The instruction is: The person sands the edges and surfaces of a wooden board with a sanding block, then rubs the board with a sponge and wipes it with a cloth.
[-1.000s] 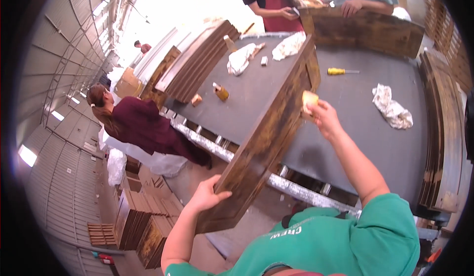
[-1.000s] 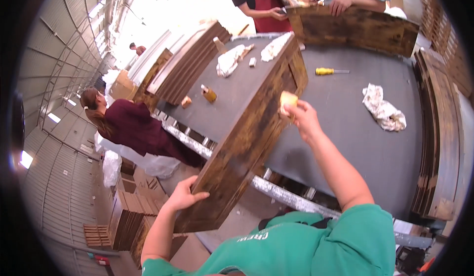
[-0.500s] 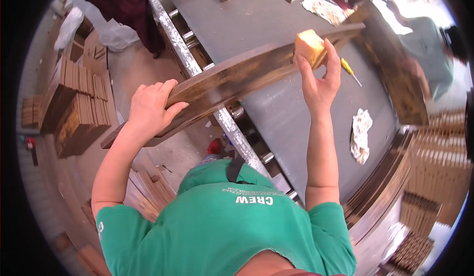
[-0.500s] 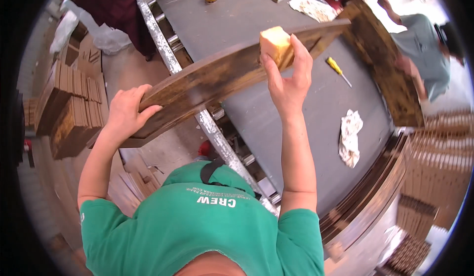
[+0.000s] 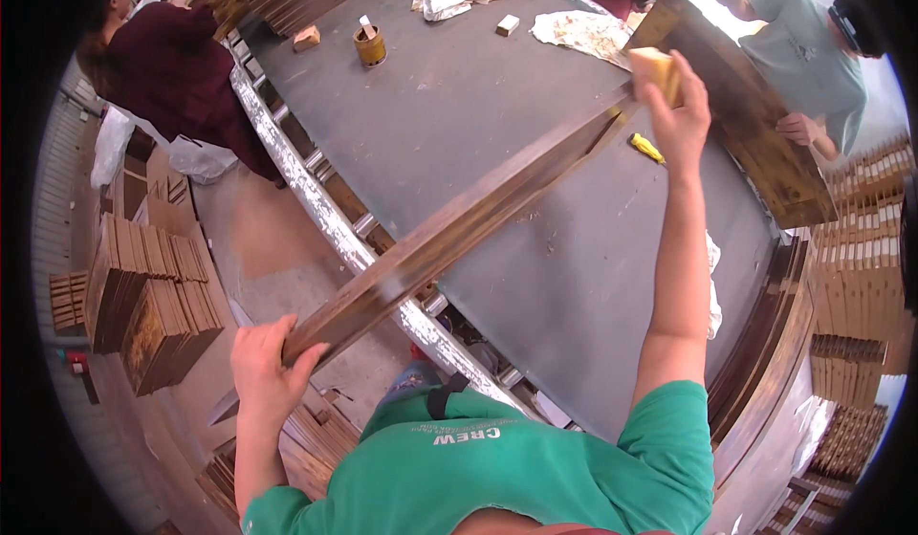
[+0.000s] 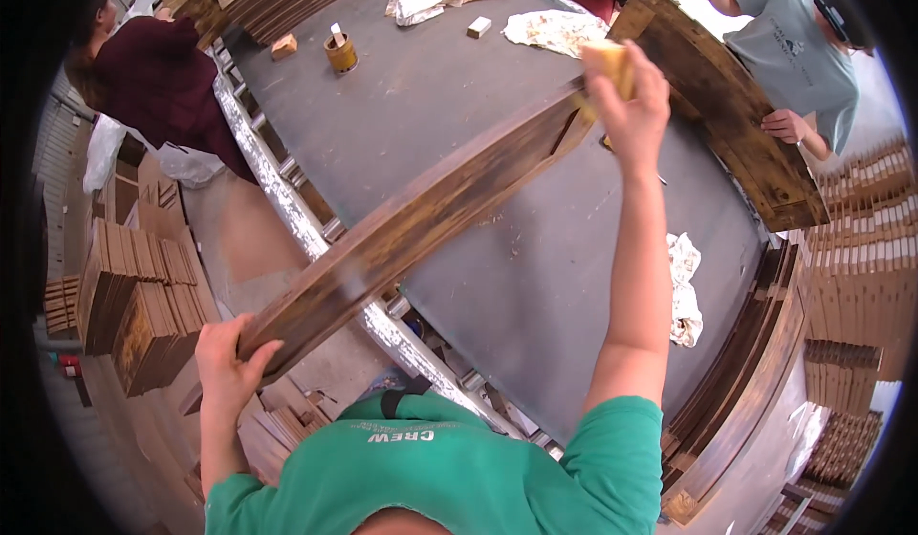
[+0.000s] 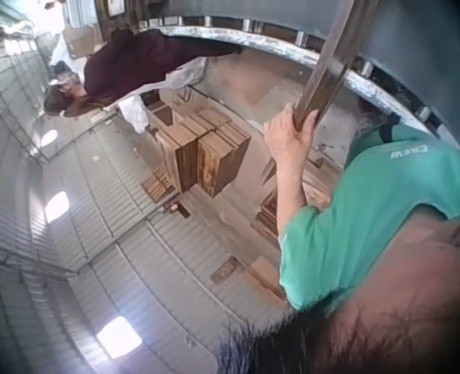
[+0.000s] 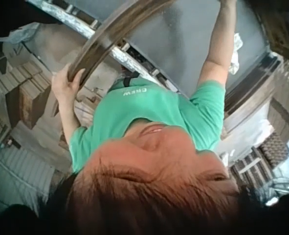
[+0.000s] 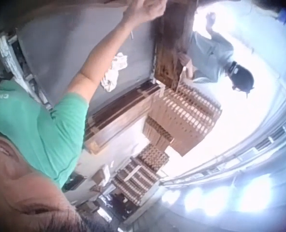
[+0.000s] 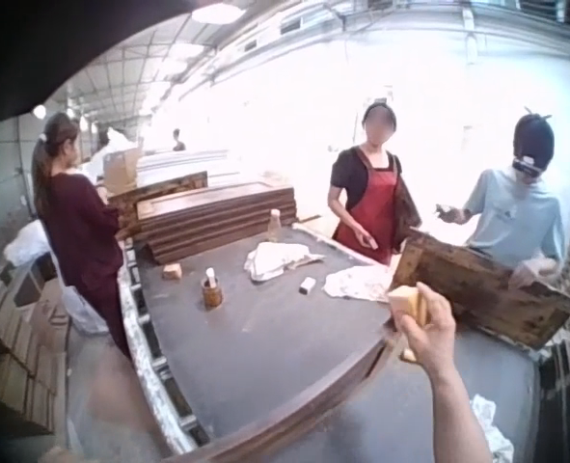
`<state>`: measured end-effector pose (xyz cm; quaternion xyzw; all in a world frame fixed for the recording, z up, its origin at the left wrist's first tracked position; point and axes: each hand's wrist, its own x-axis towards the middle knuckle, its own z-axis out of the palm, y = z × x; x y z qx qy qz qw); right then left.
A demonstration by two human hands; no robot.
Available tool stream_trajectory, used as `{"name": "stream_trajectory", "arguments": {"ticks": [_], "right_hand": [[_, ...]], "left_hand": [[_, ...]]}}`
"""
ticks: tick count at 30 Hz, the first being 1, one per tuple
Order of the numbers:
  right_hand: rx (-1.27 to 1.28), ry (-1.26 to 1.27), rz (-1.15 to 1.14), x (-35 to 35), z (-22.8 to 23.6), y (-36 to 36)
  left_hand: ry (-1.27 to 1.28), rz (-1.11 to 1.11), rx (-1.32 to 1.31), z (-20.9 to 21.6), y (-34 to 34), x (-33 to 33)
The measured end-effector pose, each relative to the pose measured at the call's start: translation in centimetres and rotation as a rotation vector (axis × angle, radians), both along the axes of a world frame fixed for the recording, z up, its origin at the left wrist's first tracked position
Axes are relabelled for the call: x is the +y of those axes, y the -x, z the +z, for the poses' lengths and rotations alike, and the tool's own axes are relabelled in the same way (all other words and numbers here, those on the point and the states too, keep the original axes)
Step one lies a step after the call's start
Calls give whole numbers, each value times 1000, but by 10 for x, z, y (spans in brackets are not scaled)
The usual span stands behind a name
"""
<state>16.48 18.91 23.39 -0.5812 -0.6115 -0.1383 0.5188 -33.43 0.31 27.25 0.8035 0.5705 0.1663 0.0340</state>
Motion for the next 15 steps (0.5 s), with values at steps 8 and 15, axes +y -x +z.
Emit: {"name": "stream_trajectory", "arguments": {"ticks": [8, 15], "right_hand": [[226, 124, -473, 56, 1, -118], [576, 103, -18, 36, -3, -79]], "left_hand": [[11, 22, -6, 1, 1, 5], [-17, 8, 48, 2, -1, 7]]}}
